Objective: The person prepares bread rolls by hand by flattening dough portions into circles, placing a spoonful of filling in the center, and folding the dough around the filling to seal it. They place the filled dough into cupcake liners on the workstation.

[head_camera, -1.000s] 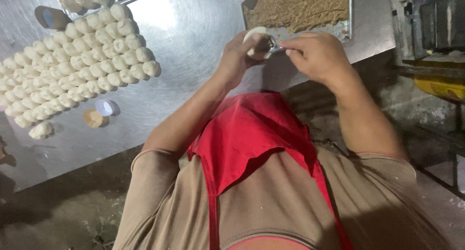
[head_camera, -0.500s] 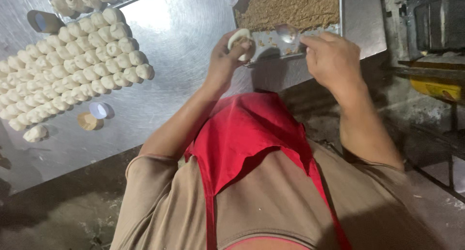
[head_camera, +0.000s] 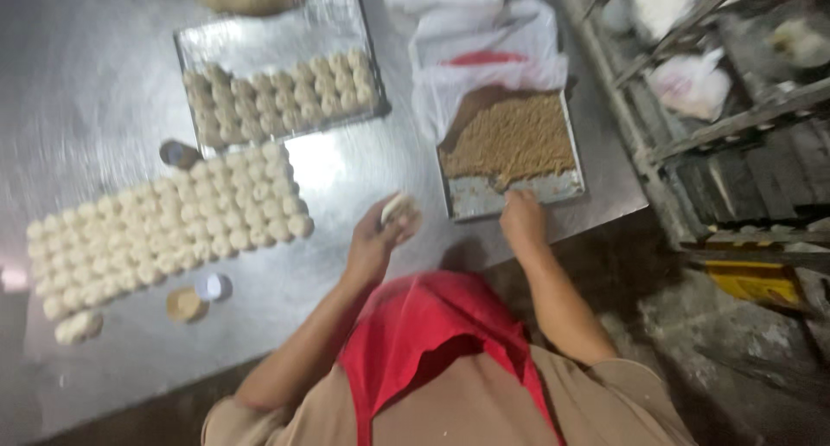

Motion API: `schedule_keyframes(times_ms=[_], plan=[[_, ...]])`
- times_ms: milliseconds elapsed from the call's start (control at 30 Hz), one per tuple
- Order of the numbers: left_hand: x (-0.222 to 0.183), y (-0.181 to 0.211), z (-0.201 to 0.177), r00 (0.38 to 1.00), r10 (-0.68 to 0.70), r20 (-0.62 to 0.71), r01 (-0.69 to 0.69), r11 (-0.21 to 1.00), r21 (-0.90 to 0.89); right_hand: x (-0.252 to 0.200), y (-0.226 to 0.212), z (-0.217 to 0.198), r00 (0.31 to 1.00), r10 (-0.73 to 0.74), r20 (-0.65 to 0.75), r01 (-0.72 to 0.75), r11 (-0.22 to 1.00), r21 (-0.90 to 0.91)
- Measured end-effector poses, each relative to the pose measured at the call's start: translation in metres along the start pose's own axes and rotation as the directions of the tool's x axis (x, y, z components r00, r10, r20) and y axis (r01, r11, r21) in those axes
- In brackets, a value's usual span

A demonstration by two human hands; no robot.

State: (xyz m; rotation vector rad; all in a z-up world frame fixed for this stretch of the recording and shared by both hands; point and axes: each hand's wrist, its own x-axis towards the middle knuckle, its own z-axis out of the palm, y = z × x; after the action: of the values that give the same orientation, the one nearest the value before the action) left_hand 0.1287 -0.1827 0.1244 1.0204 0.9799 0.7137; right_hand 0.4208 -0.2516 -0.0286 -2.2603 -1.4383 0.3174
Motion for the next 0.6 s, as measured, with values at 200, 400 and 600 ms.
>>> schedule_keyframes(times_ms=[200,400,600], plan=[[-0.039,0.024,-0.029,1.000,0.001,-0.025,0.000,1.000,0.008,-0.019,-0.058,-0.042,0.880,-0.236,-0.413,0.230,0.971,-0.067],[-0.073,0.051,-0.074,1.000,-0.004,0.019,0.004,1.000,0.009,-0.065,-0.138,-0.077,0.932,-0.349,-0.097,0.348,0.786,0.511],[-0.111,0.069,-0.112,0.979,0.036,0.200,-0.043,0.999,0.030,-0.102,-0.242,-0.060,0.789,-0.552,0.269,-0.166,0.230,0.959]])
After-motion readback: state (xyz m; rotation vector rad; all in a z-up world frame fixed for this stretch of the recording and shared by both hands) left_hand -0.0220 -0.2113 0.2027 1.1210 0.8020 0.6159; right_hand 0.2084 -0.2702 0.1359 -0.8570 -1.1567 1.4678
